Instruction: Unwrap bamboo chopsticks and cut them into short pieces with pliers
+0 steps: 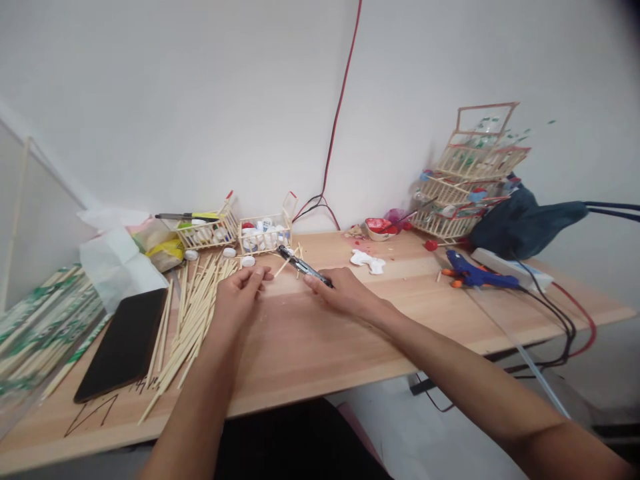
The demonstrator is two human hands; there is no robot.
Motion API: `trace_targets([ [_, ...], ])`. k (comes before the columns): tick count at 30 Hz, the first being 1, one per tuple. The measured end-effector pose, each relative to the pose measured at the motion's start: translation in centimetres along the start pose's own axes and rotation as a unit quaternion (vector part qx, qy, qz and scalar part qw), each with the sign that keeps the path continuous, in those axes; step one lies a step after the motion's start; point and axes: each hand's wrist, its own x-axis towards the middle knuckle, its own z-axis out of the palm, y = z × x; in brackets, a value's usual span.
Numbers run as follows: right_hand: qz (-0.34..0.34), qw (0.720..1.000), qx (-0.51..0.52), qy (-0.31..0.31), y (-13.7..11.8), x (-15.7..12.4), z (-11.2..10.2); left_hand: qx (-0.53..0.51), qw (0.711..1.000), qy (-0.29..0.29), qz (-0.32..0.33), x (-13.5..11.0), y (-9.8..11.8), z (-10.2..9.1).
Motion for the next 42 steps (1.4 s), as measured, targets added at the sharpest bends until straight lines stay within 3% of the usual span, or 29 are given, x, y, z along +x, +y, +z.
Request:
trace_targets([
  [2, -0.006, 1.0, -0.003, 0.001, 0.0, 0.0, 0.1, -0.06, 0.996, -0.053, -0.037, -0.1, 0.0, 0.3],
  [5, -0.012, 1.0, -0.012, 0.002, -0.1, -0.1, 0.2, -0.059, 0.995, -0.082, -0.027, -0.3, 0.3, 0.8],
  [11, -0.023, 1.0, -0.004, -0.003, -0.1, -0.3, 0.3, -0.051, 0.996, -0.076, 0.016, -0.7, 1.4, 0.9],
  [18, -0.041, 0.999, 0.002, -0.033, 0.0, -0.6, -0.3, -0.054, 0.995, -0.084, 0.018, -0.9, 1.7, 1.0],
  [31, -0.045, 0.999, -0.004, -0.003, 0.3, -0.9, 0.2, -0.072, 0.993, -0.089, 0.018, -0.9, 1.5, 1.2],
  [35, -0.029, 1.0, -0.002, 0.001, 0.3, -0.9, 0.2, -0.139, 0.982, -0.124, -0.018, -0.7, 1.0, 1.1],
  [38, -0.022, 1.0, -0.007, 0.008, 0.2, -0.8, 0.2, -0.197, 0.972, -0.117, -0.06, -0.6, 0.6, 1.0],
  [42, -0.031, 0.999, -0.022, 0.008, 0.2, -0.8, 0.3, -0.127, 0.986, -0.108, -0.028, -0.6, 0.9, 1.1],
])
